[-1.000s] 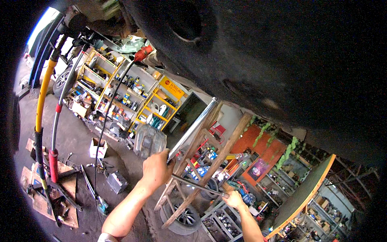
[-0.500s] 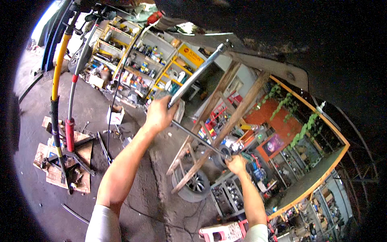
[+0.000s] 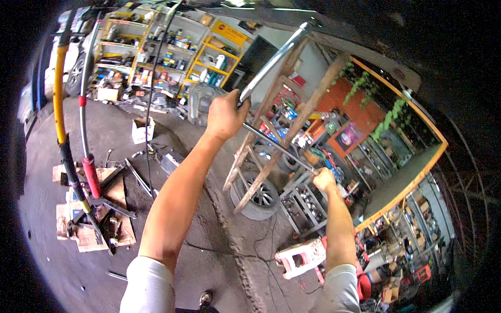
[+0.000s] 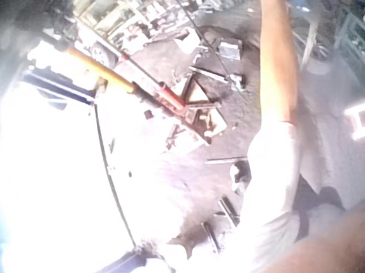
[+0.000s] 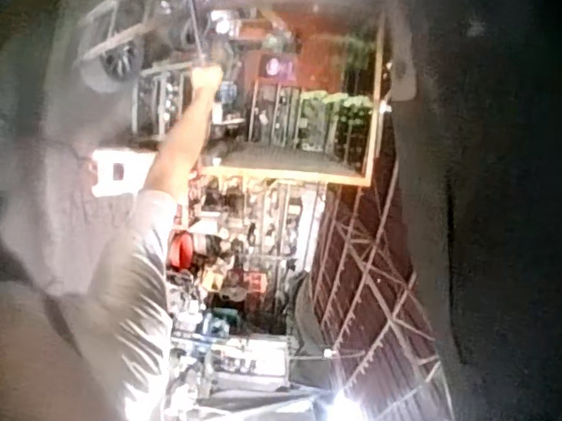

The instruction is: The person uses a red power drill to remove bolts from the underside of a vehicle. They then switch to a manual ratchet wrench to loosen additional bolts on the vehicle's undercarriage.

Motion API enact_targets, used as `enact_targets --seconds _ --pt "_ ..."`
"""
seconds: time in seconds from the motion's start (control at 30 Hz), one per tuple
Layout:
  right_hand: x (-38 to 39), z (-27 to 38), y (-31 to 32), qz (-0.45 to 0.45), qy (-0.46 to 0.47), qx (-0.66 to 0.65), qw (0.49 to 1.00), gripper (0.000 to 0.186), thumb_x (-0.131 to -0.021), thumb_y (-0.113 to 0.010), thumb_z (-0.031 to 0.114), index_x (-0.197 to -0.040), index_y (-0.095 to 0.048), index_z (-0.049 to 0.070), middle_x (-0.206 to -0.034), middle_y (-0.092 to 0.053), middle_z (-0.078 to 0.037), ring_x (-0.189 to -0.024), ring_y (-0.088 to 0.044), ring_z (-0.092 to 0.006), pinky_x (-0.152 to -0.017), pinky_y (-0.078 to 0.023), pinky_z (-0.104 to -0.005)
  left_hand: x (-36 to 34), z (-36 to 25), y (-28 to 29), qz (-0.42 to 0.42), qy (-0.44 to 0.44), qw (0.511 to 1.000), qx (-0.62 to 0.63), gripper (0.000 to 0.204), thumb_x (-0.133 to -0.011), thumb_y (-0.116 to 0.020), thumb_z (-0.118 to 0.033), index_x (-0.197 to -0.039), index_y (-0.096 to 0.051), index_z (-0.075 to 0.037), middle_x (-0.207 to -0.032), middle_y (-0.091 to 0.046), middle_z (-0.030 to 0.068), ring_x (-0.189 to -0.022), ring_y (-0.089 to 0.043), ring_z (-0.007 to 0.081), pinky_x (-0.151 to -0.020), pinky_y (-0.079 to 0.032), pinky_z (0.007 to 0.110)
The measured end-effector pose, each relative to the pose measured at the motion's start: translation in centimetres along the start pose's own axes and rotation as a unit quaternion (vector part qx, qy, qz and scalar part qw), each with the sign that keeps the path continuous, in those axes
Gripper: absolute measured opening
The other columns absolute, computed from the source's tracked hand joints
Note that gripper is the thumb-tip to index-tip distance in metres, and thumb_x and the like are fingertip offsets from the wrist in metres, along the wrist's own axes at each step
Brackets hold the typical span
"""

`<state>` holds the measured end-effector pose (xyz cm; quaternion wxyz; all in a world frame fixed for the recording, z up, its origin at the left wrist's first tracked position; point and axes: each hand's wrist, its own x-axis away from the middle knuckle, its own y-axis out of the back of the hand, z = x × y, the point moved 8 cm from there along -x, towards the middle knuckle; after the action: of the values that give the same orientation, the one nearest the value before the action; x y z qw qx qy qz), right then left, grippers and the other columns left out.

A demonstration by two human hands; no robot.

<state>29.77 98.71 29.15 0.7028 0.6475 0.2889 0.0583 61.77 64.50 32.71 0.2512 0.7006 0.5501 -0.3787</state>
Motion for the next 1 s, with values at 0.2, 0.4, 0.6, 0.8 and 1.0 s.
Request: enact_targets --seconds 0.2,0.4,0.6,0.8,1.0 --pt "9.4 -0.4 3.8 0.009 -0.045 0.067 0.997 0.033 -0.081 -0.064 0.030 -0.083 -0.070 -0.002 -0.080 -0.068 -0.025 -0.080 -0.069 -0.0374 -0.076 -0.053 -0.0450 -0.1 1.3 0.2 0.044 0.047 0.994 0.090 0.031 -0.084 -0.066 -0.030 -0.091 -0.067 -0.001 -0.081 -0.065 0.0269 -0.082 -0.064 0.0455 -0.074 -0.051 0.050" --pt "22.8 4.1 9.4 -0.007 -0.099 0.113 0.989 0.032 -0.085 -0.064 0.027 -0.099 -0.068 -0.001 -0.091 -0.067 -0.030 -0.095 -0.065 -0.0437 -0.083 -0.052 -0.0484 -1.4 2.3 0.8 0.071 0.026 0.981 0.179 0.042 -0.087 -0.066 -0.033 -0.092 -0.067 0.008 -0.069 -0.059 0.0297 -0.068 -0.063 0.0426 -0.064 -0.049 0.043" --pt "33.8 11.2 13.9 0.017 -0.138 0.187 0.972 0.039 -0.087 -0.067 0.023 -0.110 -0.054 -0.006 -0.087 -0.065 -0.033 -0.085 -0.065 -0.0481 -0.075 -0.053 -0.0529 -1.6 2.2 0.4 0.125 0.014 0.958 0.257 0.046 -0.088 -0.065 -0.038 -0.092 -0.069 0.008 -0.067 -0.062 0.0246 -0.060 -0.063 0.0319 -0.061 -0.048 0.040" --pt "37.2 15.3 16.1 0.016 -0.107 0.179 0.978 0.033 -0.085 -0.068 0.013 -0.101 -0.047 -0.005 -0.080 -0.062 -0.034 -0.079 -0.061 -0.0523 -0.068 -0.049 -0.0556 -1.7 4.1 -1.0 0.217 0.082 0.925 0.302 0.041 -0.087 -0.068 -0.037 -0.101 -0.070 0.002 -0.073 -0.067 0.0219 -0.066 -0.065 0.0244 -0.067 -0.050 0.038" --pt "32.2 9.0 16.7 -0.128 -0.029 0.159 0.978 0.025 -0.079 -0.072 0.010 -0.090 -0.052 0.001 -0.076 -0.062 -0.028 -0.078 -0.060 -0.0498 -0.064 -0.047 -0.0546 -0.6 2.1 -4.1 0.244 0.134 0.908 0.313 0.052 -0.089 -0.069 -0.046 -0.094 -0.071 0.005 -0.072 -0.067 0.0169 -0.069 -0.062 0.0183 -0.068 -0.049 0.037"
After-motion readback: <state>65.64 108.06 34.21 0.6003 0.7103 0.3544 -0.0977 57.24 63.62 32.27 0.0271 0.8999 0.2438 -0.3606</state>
